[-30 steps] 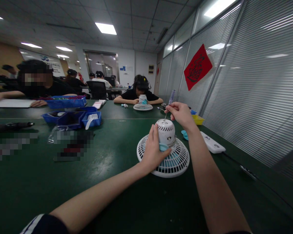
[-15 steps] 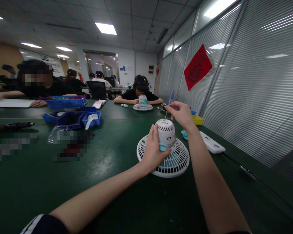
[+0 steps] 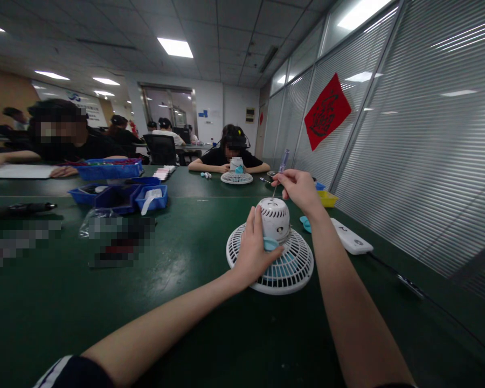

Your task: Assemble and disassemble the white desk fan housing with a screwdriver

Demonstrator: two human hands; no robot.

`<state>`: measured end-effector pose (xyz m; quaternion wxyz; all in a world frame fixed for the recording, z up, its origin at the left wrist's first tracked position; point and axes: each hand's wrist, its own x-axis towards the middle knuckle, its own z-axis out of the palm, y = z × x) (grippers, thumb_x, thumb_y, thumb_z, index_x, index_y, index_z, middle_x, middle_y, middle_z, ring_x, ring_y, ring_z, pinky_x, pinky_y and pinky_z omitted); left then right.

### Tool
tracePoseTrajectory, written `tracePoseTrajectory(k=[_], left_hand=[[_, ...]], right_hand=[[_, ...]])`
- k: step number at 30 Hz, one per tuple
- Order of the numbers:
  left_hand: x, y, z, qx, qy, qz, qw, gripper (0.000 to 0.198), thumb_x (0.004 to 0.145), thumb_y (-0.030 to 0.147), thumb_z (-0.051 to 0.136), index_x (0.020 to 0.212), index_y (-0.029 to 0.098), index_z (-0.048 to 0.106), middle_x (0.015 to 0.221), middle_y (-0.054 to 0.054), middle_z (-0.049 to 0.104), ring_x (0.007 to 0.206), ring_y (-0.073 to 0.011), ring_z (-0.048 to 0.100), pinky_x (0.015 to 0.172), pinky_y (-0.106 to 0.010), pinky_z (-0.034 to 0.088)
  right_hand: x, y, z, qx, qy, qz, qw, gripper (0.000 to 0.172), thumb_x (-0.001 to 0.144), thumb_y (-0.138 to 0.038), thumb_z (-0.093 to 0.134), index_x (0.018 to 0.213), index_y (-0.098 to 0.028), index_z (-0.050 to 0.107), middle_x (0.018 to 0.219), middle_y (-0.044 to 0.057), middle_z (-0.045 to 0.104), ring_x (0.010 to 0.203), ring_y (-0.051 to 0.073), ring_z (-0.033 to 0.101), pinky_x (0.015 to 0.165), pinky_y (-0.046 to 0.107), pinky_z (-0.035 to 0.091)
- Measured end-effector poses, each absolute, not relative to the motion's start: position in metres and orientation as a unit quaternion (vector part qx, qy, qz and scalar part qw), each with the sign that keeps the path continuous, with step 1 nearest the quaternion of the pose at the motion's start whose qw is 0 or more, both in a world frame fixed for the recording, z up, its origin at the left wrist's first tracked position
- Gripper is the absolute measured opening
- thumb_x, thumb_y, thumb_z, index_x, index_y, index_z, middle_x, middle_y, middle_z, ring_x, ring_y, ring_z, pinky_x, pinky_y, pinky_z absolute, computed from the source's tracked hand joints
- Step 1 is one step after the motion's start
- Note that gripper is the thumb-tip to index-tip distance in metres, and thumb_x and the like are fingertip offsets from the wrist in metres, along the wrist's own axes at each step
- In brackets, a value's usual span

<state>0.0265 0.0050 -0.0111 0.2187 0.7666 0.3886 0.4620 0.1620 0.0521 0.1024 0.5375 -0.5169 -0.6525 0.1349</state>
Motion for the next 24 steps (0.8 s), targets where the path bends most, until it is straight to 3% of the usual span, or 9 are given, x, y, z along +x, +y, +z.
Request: tracePoseTrajectory(k=[5,12,24], left_hand=[[0.0259,0.0028,-0.0082,0.766,0.398,0.451,0.224,0.104,0.069,0.024,0.071,0.147,0.025,0.001,0.156,-0.015,0.008,0.144,-0.0330,0.013,0.116,-0.054,0.019],[0.0260,0.0045,-0.0107,0.769,0.394,0.455,0.215,0.104,0.070,0.024,0.070,0.147,0.027,0.000,0.157,-0.014,0.008,0.144,-0.0329,0.013,0.115,-0.055,0.019],[0.0258,0.0031,-0.0099,0.767,0.396,0.456,0.216,0.104,0.070,0.024,0.071,0.147,0.027,0.001,0.157,-0.014,0.008,0.144,-0.0329,0.013,0.115,-0.055,0.019]], right_hand=[[0.1612,0.0461,0.1049,-0.542,-0.656,0.064,0.522,0.020,0.080,-0.028,0.059,0.066,-0.015,0.060,0.071,0.006,0.069,0.039,0.007,0.047,0.047,0.024,0.039],[0.1608,0.0464,0.1037,-0.522,-0.635,0.130,0.555,0.018,0.074,-0.030,0.066,0.071,-0.016,0.057,0.066,0.005,0.068,0.039,0.006,0.045,0.042,0.023,0.036],[0.1629,0.0532,0.1021,-0.493,-0.646,0.165,0.558,0.013,0.079,-0.025,0.061,0.070,-0.014,0.062,0.077,0.008,0.072,0.040,0.005,0.044,0.042,0.022,0.039]])
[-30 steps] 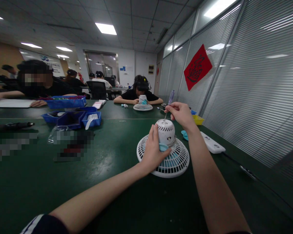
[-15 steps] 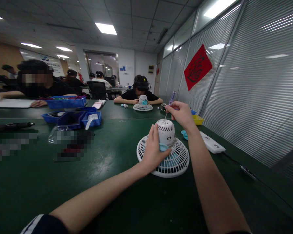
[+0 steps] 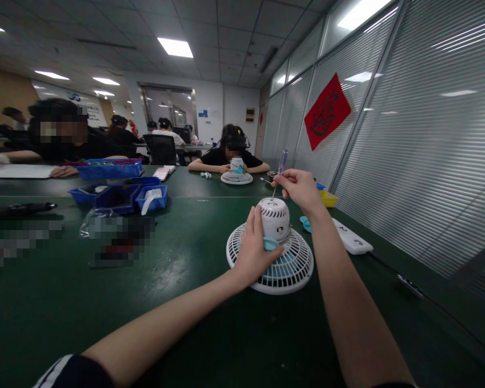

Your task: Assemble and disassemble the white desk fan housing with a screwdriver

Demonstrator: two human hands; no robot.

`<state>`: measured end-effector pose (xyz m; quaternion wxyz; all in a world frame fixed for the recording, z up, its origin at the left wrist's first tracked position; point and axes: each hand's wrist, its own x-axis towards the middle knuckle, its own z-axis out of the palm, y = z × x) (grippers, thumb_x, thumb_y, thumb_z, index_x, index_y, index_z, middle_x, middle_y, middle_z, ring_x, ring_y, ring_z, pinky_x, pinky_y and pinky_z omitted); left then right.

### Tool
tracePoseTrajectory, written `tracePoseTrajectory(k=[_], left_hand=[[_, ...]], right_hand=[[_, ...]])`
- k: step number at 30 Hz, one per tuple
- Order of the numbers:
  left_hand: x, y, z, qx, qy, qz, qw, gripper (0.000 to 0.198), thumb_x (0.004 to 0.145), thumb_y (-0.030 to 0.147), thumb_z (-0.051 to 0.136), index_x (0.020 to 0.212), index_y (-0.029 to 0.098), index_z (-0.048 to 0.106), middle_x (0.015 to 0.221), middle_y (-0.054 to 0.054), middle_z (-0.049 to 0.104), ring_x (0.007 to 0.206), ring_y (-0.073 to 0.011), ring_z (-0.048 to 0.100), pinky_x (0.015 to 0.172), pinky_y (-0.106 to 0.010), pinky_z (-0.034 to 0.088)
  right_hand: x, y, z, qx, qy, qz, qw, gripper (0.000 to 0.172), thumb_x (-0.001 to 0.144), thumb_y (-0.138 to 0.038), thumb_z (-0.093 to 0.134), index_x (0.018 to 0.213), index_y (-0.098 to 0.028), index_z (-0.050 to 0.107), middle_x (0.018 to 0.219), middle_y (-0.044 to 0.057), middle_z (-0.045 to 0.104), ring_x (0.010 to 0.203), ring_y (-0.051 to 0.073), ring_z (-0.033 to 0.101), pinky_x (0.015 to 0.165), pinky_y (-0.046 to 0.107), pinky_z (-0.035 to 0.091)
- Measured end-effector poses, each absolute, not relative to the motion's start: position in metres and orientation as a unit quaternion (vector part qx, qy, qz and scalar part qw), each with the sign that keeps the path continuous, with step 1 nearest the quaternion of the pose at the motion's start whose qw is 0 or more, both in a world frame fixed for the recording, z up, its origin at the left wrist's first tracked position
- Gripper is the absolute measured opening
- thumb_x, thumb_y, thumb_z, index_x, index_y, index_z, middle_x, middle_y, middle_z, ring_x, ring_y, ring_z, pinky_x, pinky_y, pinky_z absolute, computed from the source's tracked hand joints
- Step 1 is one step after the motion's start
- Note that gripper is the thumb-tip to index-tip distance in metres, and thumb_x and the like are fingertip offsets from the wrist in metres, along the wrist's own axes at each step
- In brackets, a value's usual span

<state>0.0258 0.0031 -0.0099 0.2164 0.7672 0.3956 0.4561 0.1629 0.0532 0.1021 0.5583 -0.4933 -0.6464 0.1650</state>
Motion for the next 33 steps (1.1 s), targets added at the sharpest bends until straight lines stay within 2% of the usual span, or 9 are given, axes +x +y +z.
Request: tracePoseTrajectory(k=[7,13,18,23,33], left_hand=[[0.0262,0.0038,-0.0104,0.766,0.388,0.464,0.219,0.104,0.069,0.022,0.071,0.147,0.027,0.002,0.156,-0.015,0.009,0.144,-0.0337,0.013,0.115,-0.055,0.018],[0.0259,0.0018,-0.0084,0.768,0.394,0.454,0.220,0.103,0.070,0.023,0.070,0.146,0.026,0.001,0.156,-0.015,0.008,0.144,-0.0338,0.013,0.115,-0.056,0.018],[0.0256,0.0026,-0.0098,0.767,0.394,0.455,0.222,0.104,0.070,0.024,0.071,0.147,0.029,0.000,0.157,-0.013,0.007,0.144,-0.0337,0.013,0.115,-0.057,0.018],[0.0258,0.0036,-0.0117,0.765,0.391,0.463,0.219,0.105,0.070,0.024,0.070,0.146,0.032,-0.001,0.157,-0.012,0.007,0.144,-0.0347,0.013,0.114,-0.060,0.019],[0.0259,0.0030,-0.0097,0.766,0.393,0.460,0.218,0.102,0.069,0.023,0.069,0.146,0.026,0.002,0.156,-0.015,0.008,0.144,-0.0331,0.012,0.115,-0.056,0.018]], right_hand=[[0.1616,0.0543,0.1012,-0.478,-0.656,0.186,0.554,0.015,0.083,-0.017,0.052,0.075,-0.012,0.062,0.079,0.009,0.071,0.039,0.005,0.043,0.042,0.022,0.038],[0.1619,0.0510,0.1014,-0.496,-0.664,0.143,0.541,0.018,0.084,-0.026,0.053,0.078,-0.013,0.064,0.081,0.007,0.070,0.040,0.005,0.045,0.043,0.022,0.038],[0.1628,0.0475,0.1026,-0.517,-0.668,0.074,0.531,0.020,0.081,-0.031,0.058,0.067,-0.015,0.058,0.074,0.005,0.068,0.040,0.006,0.047,0.045,0.024,0.040],[0.1626,0.0482,0.1022,-0.513,-0.643,0.117,0.556,0.019,0.077,-0.033,0.062,0.071,-0.017,0.056,0.069,0.004,0.067,0.039,0.006,0.044,0.041,0.022,0.037],[0.1625,0.0514,0.1023,-0.502,-0.638,0.152,0.564,0.018,0.075,-0.030,0.067,0.068,-0.015,0.059,0.067,0.005,0.068,0.039,0.006,0.043,0.041,0.022,0.036]])
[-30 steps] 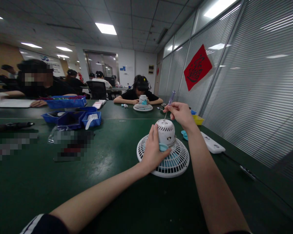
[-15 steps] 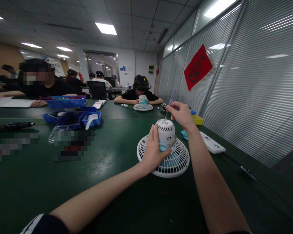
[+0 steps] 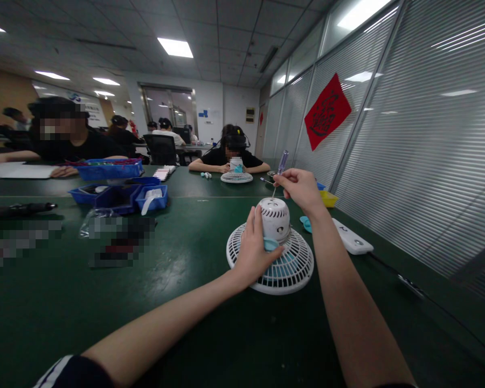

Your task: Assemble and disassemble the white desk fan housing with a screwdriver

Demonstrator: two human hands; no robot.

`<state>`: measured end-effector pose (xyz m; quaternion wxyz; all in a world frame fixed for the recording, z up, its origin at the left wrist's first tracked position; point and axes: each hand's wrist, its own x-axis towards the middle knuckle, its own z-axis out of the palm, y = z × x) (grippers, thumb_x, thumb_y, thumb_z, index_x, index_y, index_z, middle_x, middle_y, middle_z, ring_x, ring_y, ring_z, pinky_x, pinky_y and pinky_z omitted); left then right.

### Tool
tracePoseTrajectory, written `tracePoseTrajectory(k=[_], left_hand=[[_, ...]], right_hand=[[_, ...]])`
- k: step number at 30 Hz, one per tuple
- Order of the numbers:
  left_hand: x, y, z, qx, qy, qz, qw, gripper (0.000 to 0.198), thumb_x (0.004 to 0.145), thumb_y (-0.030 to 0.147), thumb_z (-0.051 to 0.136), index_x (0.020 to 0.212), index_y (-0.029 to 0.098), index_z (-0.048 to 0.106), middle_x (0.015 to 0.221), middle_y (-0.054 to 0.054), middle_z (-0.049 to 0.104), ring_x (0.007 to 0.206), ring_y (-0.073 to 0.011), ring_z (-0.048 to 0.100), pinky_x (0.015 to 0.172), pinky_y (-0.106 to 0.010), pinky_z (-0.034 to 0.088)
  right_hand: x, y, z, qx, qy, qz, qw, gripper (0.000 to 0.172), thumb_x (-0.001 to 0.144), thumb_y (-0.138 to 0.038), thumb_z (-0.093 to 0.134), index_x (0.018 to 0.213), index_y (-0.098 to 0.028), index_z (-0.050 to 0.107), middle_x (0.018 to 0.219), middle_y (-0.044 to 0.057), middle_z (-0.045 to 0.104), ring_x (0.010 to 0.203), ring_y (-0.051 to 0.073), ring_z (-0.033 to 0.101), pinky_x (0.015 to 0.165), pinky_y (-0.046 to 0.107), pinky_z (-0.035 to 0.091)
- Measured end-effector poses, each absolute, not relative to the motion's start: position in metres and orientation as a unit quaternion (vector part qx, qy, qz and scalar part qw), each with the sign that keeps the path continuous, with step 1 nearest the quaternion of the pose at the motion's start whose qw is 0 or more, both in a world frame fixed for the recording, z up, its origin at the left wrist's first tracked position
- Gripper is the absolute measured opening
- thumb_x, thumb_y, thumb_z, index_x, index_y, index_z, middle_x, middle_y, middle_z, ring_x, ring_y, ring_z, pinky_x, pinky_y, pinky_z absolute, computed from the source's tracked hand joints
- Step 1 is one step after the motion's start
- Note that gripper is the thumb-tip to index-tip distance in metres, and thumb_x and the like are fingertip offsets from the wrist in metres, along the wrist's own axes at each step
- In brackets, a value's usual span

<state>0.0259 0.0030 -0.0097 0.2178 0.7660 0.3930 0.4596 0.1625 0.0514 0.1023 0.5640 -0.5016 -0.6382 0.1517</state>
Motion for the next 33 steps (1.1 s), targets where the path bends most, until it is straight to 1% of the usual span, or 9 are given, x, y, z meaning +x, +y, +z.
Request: tracePoseTrajectory(k=[5,8,11,15,20,22,26,33], left_hand=[[0.0259,0.0045,-0.0116,0.766,0.384,0.467,0.220,0.104,0.069,0.023,0.070,0.146,0.027,0.001,0.156,-0.015,0.009,0.144,-0.0340,0.013,0.115,-0.058,0.017],[0.0260,0.0048,-0.0116,0.765,0.384,0.468,0.219,0.105,0.069,0.023,0.071,0.146,0.029,0.001,0.156,-0.015,0.009,0.143,-0.0346,0.014,0.114,-0.058,0.019],[0.0261,0.0044,-0.0107,0.766,0.386,0.465,0.218,0.105,0.069,0.022,0.071,0.146,0.029,0.000,0.156,-0.015,0.009,0.144,-0.0343,0.014,0.114,-0.058,0.019],[0.0260,0.0036,-0.0096,0.767,0.394,0.457,0.218,0.104,0.070,0.022,0.070,0.147,0.026,0.000,0.156,-0.015,0.009,0.144,-0.0333,0.013,0.115,-0.056,0.019],[0.0258,0.0033,-0.0096,0.767,0.391,0.460,0.216,0.104,0.069,0.022,0.070,0.146,0.028,0.000,0.156,-0.015,0.009,0.144,-0.0338,0.013,0.114,-0.058,0.019],[0.0254,0.0032,-0.0093,0.768,0.391,0.458,0.216,0.104,0.070,0.023,0.070,0.146,0.027,0.000,0.156,-0.015,0.009,0.144,-0.0333,0.013,0.115,-0.057,0.018],[0.0251,0.0029,-0.0089,0.769,0.396,0.452,0.219,0.104,0.070,0.024,0.070,0.147,0.026,0.000,0.156,-0.015,0.008,0.144,-0.0323,0.012,0.116,-0.055,0.018],[0.0265,0.0046,-0.0112,0.766,0.389,0.462,0.219,0.104,0.070,0.023,0.071,0.147,0.026,0.001,0.156,-0.015,0.009,0.144,-0.0339,0.014,0.115,-0.055,0.019]], right_hand=[[0.1615,0.0505,0.1034,-0.500,-0.645,0.154,0.558,0.013,0.078,-0.024,0.063,0.069,-0.014,0.062,0.070,0.006,0.069,0.039,0.006,0.043,0.043,0.024,0.037],[0.1619,0.0511,0.1033,-0.494,-0.653,0.158,0.552,0.013,0.078,-0.023,0.061,0.069,-0.014,0.063,0.073,0.007,0.069,0.040,0.006,0.043,0.045,0.025,0.038],[0.1630,0.0534,0.1018,-0.482,-0.663,0.160,0.550,0.015,0.080,-0.023,0.059,0.068,-0.014,0.063,0.076,0.007,0.070,0.040,0.005,0.043,0.044,0.025,0.037],[0.1642,0.0555,0.1000,-0.468,-0.671,0.170,0.550,0.017,0.082,-0.023,0.055,0.072,-0.014,0.064,0.078,0.007,0.070,0.040,0.005,0.042,0.043,0.023,0.036],[0.1642,0.0542,0.1004,-0.482,-0.669,0.162,0.542,0.018,0.083,-0.027,0.053,0.078,-0.014,0.065,0.082,0.007,0.070,0.042,0.005,0.045,0.045,0.023,0.038],[0.1637,0.0523,0.1010,-0.488,-0.671,0.146,0.539,0.018,0.082,-0.029,0.055,0.079,-0.014,0.064,0.081,0.007,0.069,0.042,0.006,0.045,0.046,0.024,0.039],[0.1626,0.0482,0.1021,-0.500,-0.669,0.114,0.538,0.019,0.079,-0.031,0.060,0.072,-0.014,0.061,0.077,0.005,0.066,0.042,0.006,0.046,0.045,0.025,0.039],[0.1626,0.0513,0.1015,-0.494,-0.650,0.147,0.559,0.016,0.074,-0.028,0.066,0.071,-0.015,0.056,0.067,0.003,0.066,0.039,0.005,0.043,0.040,0.022,0.035]])
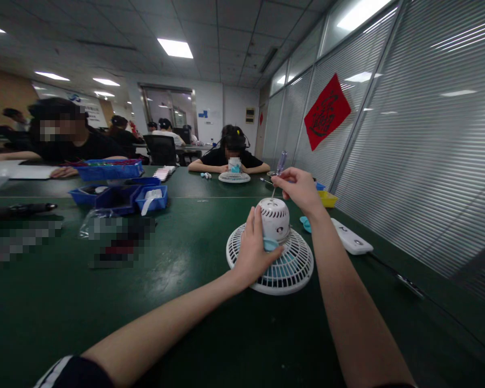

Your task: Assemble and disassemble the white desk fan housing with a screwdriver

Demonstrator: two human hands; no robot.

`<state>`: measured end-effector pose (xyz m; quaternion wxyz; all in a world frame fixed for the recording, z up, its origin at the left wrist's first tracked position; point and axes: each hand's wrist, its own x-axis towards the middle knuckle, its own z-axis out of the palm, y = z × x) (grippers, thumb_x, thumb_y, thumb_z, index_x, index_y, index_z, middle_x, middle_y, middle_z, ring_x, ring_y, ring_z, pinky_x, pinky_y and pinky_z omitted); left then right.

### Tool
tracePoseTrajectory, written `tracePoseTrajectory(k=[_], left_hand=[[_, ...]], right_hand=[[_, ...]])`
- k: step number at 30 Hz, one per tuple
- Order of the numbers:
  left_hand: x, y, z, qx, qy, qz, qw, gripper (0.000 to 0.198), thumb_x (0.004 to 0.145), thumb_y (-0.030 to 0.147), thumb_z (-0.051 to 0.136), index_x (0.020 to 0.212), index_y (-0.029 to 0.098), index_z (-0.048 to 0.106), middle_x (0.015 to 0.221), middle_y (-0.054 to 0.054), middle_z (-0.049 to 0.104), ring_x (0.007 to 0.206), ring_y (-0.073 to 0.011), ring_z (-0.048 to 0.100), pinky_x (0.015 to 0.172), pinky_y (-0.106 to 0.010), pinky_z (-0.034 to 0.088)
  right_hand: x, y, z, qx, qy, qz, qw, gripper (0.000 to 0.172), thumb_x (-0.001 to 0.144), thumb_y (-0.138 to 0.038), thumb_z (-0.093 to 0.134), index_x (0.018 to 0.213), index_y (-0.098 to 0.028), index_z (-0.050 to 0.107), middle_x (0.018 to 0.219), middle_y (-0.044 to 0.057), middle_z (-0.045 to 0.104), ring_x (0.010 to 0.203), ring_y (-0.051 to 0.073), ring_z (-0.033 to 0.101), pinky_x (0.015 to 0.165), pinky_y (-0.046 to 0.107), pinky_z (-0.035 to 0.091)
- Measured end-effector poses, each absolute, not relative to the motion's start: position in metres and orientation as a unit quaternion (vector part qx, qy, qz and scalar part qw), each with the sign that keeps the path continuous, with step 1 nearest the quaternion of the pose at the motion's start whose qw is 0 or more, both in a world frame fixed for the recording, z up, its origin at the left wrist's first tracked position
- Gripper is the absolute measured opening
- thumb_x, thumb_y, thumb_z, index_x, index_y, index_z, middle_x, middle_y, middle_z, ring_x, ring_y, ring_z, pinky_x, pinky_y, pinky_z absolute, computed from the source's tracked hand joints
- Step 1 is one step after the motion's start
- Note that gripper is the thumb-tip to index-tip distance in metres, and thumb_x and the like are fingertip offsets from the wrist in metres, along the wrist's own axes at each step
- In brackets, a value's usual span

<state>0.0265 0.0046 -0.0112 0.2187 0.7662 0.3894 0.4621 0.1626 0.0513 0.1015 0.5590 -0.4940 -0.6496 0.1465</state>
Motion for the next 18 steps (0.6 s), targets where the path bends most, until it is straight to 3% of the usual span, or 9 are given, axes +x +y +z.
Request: tracePoseTrajectory(k=[10,18], left_hand=[[0.0266,0.0053,-0.0119,0.757,0.379,0.477,0.233,0.104,0.068,0.022,0.071,0.147,0.029,0.004,0.157,-0.013,0.010,0.143,-0.0358,0.014,0.114,-0.059,0.018],[0.0261,0.0050,-0.0108,0.766,0.383,0.466,0.223,0.104,0.069,0.023,0.071,0.147,0.026,0.003,0.156,-0.015,0.009,0.143,-0.0354,0.013,0.114,-0.057,0.019]], right_hand=[[0.1595,0.0501,0.1045,-0.500,-0.637,0.180,0.558,0.009,0.076,-0.020,0.063,0.069,-0.014,0.059,0.070,0.005,0.069,0.040,0.005,0.042,0.042,0.022,0.036],[0.1614,0.0541,0.1018,-0.478,-0.659,0.189,0.549,0.013,0.082,-0.018,0.054,0.076,-0.012,0.063,0.078,0.008,0.070,0.040,0.005,0.043,0.043,0.023,0.037]])
